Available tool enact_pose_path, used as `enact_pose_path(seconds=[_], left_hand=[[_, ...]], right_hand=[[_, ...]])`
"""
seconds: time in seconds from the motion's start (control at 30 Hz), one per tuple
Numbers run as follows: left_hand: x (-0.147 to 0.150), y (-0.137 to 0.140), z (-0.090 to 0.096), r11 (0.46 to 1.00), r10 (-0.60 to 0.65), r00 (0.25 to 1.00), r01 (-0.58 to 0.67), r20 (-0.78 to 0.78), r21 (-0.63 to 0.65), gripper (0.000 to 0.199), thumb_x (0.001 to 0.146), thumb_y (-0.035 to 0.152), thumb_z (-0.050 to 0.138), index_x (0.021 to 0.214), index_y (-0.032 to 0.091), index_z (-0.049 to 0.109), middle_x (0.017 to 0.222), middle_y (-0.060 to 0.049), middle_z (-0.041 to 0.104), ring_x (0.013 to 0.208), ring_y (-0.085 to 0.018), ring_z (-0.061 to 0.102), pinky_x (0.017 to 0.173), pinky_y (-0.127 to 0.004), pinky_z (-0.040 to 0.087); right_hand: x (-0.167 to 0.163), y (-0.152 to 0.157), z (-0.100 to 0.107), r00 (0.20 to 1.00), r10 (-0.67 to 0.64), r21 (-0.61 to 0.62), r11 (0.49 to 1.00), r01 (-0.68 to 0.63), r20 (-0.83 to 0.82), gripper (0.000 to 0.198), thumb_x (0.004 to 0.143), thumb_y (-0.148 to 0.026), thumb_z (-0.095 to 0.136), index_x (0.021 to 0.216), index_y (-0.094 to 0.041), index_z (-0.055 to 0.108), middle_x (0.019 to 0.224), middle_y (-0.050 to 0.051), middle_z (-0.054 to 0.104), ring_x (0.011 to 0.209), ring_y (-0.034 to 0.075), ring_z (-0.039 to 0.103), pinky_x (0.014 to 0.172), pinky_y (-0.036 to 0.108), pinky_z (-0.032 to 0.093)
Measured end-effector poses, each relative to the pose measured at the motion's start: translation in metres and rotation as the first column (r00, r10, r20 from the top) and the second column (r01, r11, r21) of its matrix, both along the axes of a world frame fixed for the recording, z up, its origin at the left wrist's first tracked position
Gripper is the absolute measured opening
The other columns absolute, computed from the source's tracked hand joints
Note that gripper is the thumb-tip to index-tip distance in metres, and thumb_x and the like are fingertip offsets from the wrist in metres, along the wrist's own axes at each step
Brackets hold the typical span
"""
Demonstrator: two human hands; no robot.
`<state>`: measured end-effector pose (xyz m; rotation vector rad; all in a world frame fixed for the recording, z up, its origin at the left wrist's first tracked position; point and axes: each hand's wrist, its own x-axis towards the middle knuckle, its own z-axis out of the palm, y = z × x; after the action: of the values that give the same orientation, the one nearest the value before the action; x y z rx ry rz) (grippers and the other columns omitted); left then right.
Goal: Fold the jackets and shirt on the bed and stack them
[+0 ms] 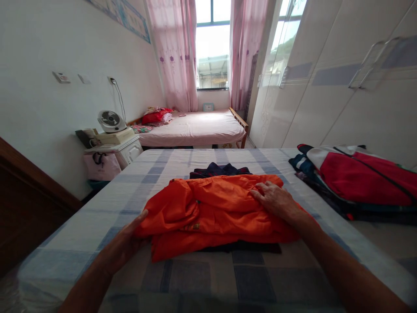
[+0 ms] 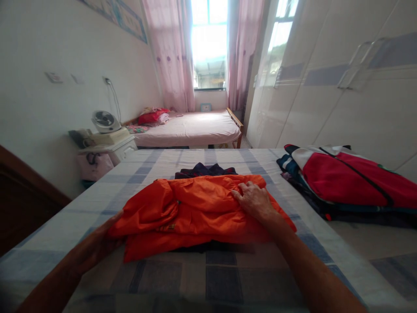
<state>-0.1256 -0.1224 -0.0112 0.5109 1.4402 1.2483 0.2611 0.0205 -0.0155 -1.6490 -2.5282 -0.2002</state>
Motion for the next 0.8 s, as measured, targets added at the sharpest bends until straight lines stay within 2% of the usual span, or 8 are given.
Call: enact_pose_path(seconds=[0.07, 0.17, 0.3, 0.4, 0.5, 0.57, 0.63, 0.8], left_hand=[[0.006, 0.0, 0.007, 1.0, 0.005, 0.997, -0.004, 0.079, -0.009, 0.024, 0.076, 0.02, 0.067, 0.098, 0.016, 0.061, 0.081, -0.004, 0.068, 0.064, -0.016, 0.065, 0.056, -0.026, 0.056], [0.01, 0.0, 0.011, 1.0, 0.011, 0.982, -0.009, 0.191, -0.007, 0.03, 0.077, 0.016, 0.063, 0.107, 0.016, 0.059, 0.086, -0.006, 0.07, 0.069, -0.019, 0.068, 0.062, -0.031, 0.058], [0.012, -0.004, 0.008, 0.999, -0.022, 0.953, 0.006, 0.303, 0.053, 0.037, 0.079, 0.022, 0.058, 0.115, 0.017, 0.06, 0.095, -0.01, 0.071, 0.089, -0.027, 0.068, 0.075, -0.039, 0.057], [0.019, -0.009, 0.005, 0.995, -0.004, 0.975, -0.019, 0.223, 0.103, 0.045, 0.076, 0.022, 0.061, 0.12, 0.023, 0.057, 0.103, -0.008, 0.07, 0.098, -0.028, 0.065, 0.078, -0.037, 0.057], [0.029, -0.008, 0.005, 0.998, 0.028, 0.998, -0.031, 0.059, 0.057, 0.055, 0.07, 0.011, 0.067, 0.121, 0.023, 0.055, 0.102, -0.007, 0.069, 0.091, -0.026, 0.068, 0.072, -0.034, 0.058], [0.035, -0.004, 0.006, 0.998, 0.066, 0.998, -0.066, -0.001, 0.021, 0.052, 0.071, 0.008, 0.065, 0.12, 0.021, 0.055, 0.098, -0.007, 0.07, 0.083, -0.023, 0.069, 0.066, -0.032, 0.059], [0.039, 0.002, 0.007, 0.993, 0.118, 0.993, -0.117, -0.009, 0.026, 0.045, 0.075, 0.007, 0.061, 0.118, 0.022, 0.055, 0.093, -0.005, 0.071, 0.079, -0.021, 0.069, 0.063, -0.03, 0.059], [0.046, 0.017, 0.019, 0.969, 0.206, 0.978, -0.208, 0.026, 0.134, 0.035, 0.08, 0.009, 0.054, 0.111, 0.026, 0.059, 0.085, 0.001, 0.071, 0.069, -0.016, 0.069, 0.062, -0.027, 0.059]], right_hand=[[-0.007, -0.001, 0.009, 0.994, -0.091, 0.1, 0.99, 0.096, -0.052, 0.04, 0.091, -0.044, 0.037, 0.112, -0.021, 0.062, 0.124, 0.015, 0.056, 0.116, 0.031, 0.047, 0.089, 0.049, 0.04], [-0.024, -0.002, 0.015, 0.988, -0.037, 0.206, 0.976, 0.068, -0.149, 0.045, 0.09, -0.043, 0.041, 0.126, -0.018, 0.053, 0.139, 0.014, 0.043, 0.129, 0.031, 0.035, 0.101, 0.048, 0.03], [-0.043, -0.008, 0.006, 0.976, 0.101, 0.118, 0.99, -0.079, -0.195, 0.05, 0.091, -0.043, 0.039, 0.135, -0.021, 0.045, 0.147, 0.009, 0.034, 0.136, 0.029, 0.025, 0.107, 0.047, 0.023], [-0.048, -0.013, -0.008, 0.968, 0.173, 0.009, 0.985, -0.175, -0.183, 0.047, 0.093, -0.042, 0.033, 0.135, -0.023, 0.046, 0.143, 0.006, 0.041, 0.135, 0.027, 0.027, 0.109, 0.047, 0.021], [-0.047, -0.017, -0.015, 0.966, 0.19, -0.015, 0.981, -0.195, -0.174, 0.046, 0.095, -0.04, 0.029, 0.134, -0.023, 0.047, 0.14, 0.004, 0.045, 0.134, 0.026, 0.03, 0.11, 0.049, 0.017], [-0.046, -0.02, -0.015, 0.968, 0.189, -0.014, 0.981, -0.194, -0.165, 0.046, 0.095, -0.039, 0.029, 0.134, -0.023, 0.047, 0.141, 0.005, 0.043, 0.135, 0.026, 0.029, 0.109, 0.05, 0.017], [-0.044, -0.024, -0.013, 0.968, 0.197, -0.025, 0.979, -0.203, -0.155, 0.045, 0.096, -0.037, 0.028, 0.133, -0.023, 0.048, 0.141, 0.005, 0.043, 0.135, 0.026, 0.029, 0.109, 0.051, 0.017], [-0.042, -0.043, -0.008, 0.96, 0.222, -0.051, 0.971, -0.234, -0.172, 0.046, 0.096, -0.039, 0.027, 0.133, -0.024, 0.049, 0.141, 0.005, 0.044, 0.135, 0.027, 0.028, 0.111, 0.05, 0.014]])
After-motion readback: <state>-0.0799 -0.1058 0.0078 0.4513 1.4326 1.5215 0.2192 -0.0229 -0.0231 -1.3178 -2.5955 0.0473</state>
